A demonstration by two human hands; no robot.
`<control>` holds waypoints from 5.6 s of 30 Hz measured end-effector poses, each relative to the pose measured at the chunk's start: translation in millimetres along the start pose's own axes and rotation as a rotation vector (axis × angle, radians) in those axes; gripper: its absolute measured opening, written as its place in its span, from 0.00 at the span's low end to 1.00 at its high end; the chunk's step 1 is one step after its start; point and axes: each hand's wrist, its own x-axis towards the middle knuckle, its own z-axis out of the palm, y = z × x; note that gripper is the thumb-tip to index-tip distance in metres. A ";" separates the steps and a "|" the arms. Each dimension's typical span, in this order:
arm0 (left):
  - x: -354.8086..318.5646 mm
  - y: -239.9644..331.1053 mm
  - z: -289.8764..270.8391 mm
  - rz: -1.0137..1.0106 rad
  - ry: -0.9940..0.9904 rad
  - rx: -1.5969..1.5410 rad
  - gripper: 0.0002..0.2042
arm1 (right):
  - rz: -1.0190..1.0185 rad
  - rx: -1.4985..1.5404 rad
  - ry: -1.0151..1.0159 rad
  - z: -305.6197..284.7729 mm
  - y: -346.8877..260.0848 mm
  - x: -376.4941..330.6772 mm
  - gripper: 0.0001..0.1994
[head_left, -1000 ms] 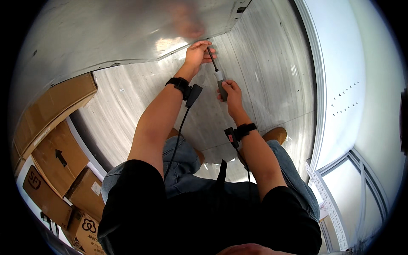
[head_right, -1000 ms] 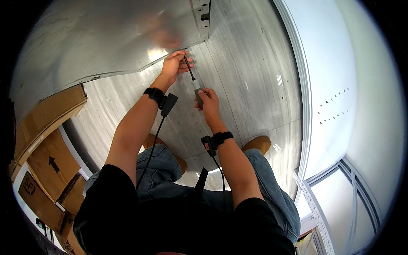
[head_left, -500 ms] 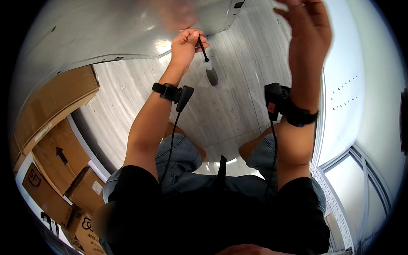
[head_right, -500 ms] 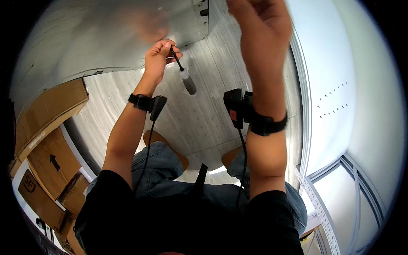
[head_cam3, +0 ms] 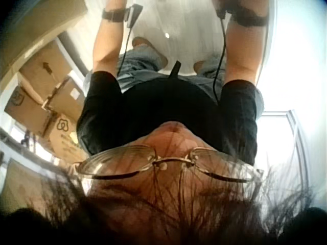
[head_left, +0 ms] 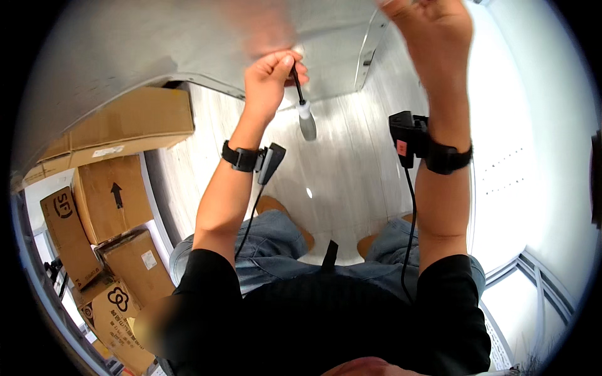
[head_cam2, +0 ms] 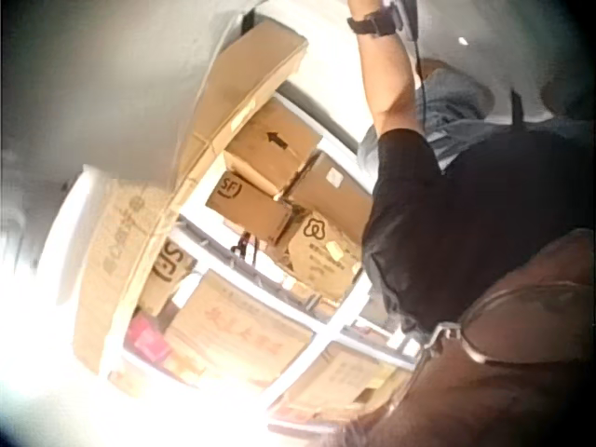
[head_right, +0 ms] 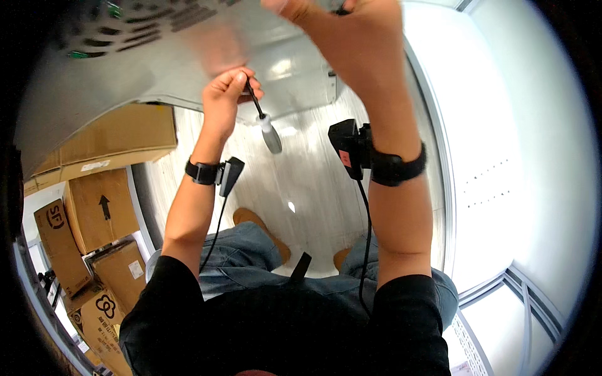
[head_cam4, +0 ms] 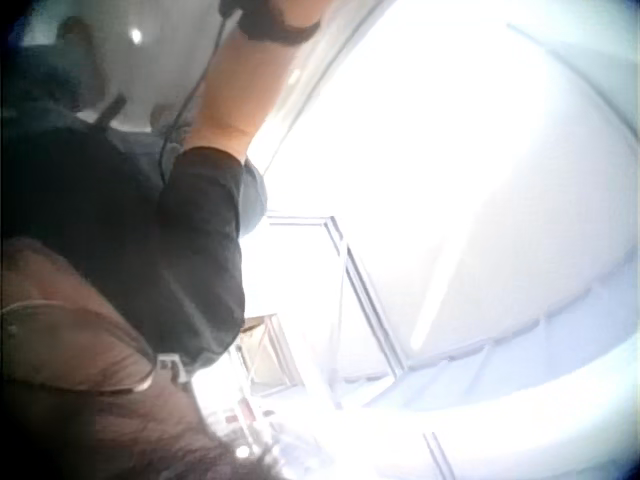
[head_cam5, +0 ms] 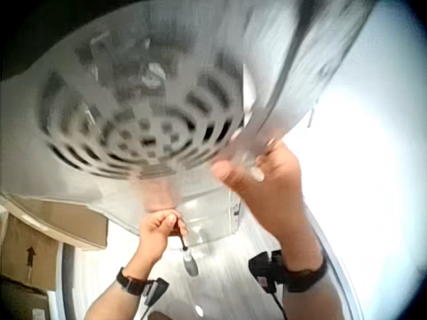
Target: The person uses a screwdriver to fasten screws into a white metal panel, securing it to a larger structure. The person repeatedly positions screws and turns the screwdriver to tighten them along the panel edge.
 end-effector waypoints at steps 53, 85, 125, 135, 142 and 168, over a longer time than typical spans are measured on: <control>35.0 -60.5 374.4 -0.585 -0.738 -0.002 0.30 | 0.331 0.036 1.656 -320.5 -73.1 -68.2 0.29; 171.2 -104.3 392.5 -0.507 -0.418 0.240 0.13 | 0.358 0.283 1.452 -312.8 86.2 -148.1 0.18; -89.0 -118.8 469.3 -0.605 -0.779 -0.301 0.10 | 1.215 -0.099 0.352 -335.9 -52.5 -373.0 0.20; -105.0 -178.9 476.1 0.062 -0.885 0.283 0.06 | 1.222 -0.001 0.555 -371.0 -75.8 -430.2 0.09; -125.2 -199.7 492.0 0.786 -0.929 0.496 0.06 | 1.164 0.042 0.682 -377.1 -77.3 -436.3 0.10; -132.3 -213.3 482.2 0.937 -0.858 0.709 0.10 | 1.192 0.141 0.715 -364.2 -71.7 -441.8 0.09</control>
